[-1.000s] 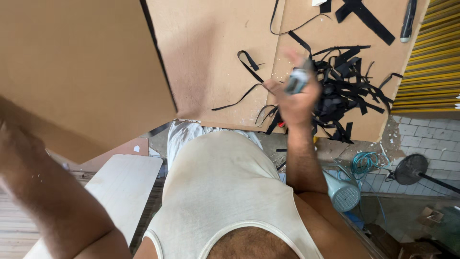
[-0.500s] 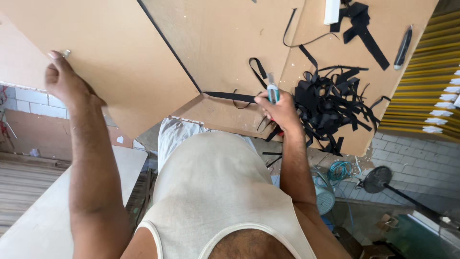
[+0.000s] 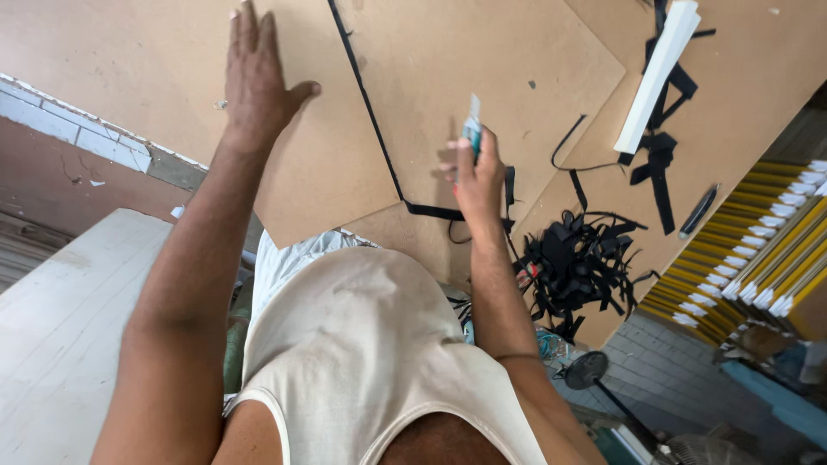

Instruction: The person uses a utility knife to cut white plastic strips and black tape on a workbench. They then cut a rectangular piece of cardboard along marked lines and place the cut pieces into a frame.

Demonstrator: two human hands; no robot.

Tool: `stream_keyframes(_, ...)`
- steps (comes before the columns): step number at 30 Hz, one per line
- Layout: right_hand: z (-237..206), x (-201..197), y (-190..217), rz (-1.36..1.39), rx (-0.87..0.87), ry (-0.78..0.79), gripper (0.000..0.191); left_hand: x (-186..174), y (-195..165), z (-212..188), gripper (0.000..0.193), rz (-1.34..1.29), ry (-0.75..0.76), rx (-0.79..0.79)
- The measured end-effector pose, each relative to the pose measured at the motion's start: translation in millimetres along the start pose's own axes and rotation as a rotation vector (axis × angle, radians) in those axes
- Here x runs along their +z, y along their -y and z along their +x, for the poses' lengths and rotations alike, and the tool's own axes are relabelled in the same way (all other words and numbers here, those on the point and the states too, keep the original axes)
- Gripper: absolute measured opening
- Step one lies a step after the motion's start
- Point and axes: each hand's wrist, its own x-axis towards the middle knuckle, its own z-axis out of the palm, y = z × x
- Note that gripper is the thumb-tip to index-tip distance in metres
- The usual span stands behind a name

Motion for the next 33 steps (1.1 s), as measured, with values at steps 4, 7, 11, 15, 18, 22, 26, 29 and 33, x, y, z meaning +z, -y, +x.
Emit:
stream_keyframes(4, 93.7, 101.4, 49.1, -0.146, -0.489, 0.124, 0.043, -11.9, -14.8, 65.4, 0.148, 0.388, 0.343, -0.123)
stream_keyframes(7, 163.6, 161.4, 91.4, -0.352, -0.492, 0.149, 0.049, -25.5, -20.4, 93.2, 0.153, 0.5, 0.466, -0.145)
stream_keyframes(11, 234.5, 219.5, 137.2, -0.43, -0.362, 0.209, 0.035, -34.8, -17.1, 111.5, 0.151, 0.612, 0.507, -0.115)
stream_keyframes(15, 277.2, 252.1, 161.1, -0.616, -0.475, 0.174, 0.031, -28.8, -8.4, 120.2, 0.131, 0.692, 0.554, -0.077)
stream_keyframes(18, 291.6, 257.8, 162.1, -0.516, -0.332, 0.291, 0.038, -23.0, -5.1, 123.5, 0.1, 0.742, 0.476, -0.067)
stream_keyframes(22, 295.8, 258.5, 161.7, -0.57, -0.356, 0.287, 0.039, -19.1, -4.3, 124.4, 0.093, 0.77, 0.512, -0.052)
stream_keyframes(26, 291.8, 255.3, 159.9, -0.507, -0.369, 0.312, 0.038, -13.4, -4.0, 121.9, 0.093, 0.795, 0.481, -0.062)
stream_keyframes(29, 287.6, 252.3, 158.9, -0.457, -0.339, 0.308, 0.038, -10.5, -5.0, 118.3, 0.093, 0.825, 0.474, -0.053)
stream_keyframes(33, 274.3, 240.1, 153.1, -0.514, -0.226, 0.336, 0.037, -17.8, -15.3, 113.6, 0.108, 0.902, 0.442, -0.043)
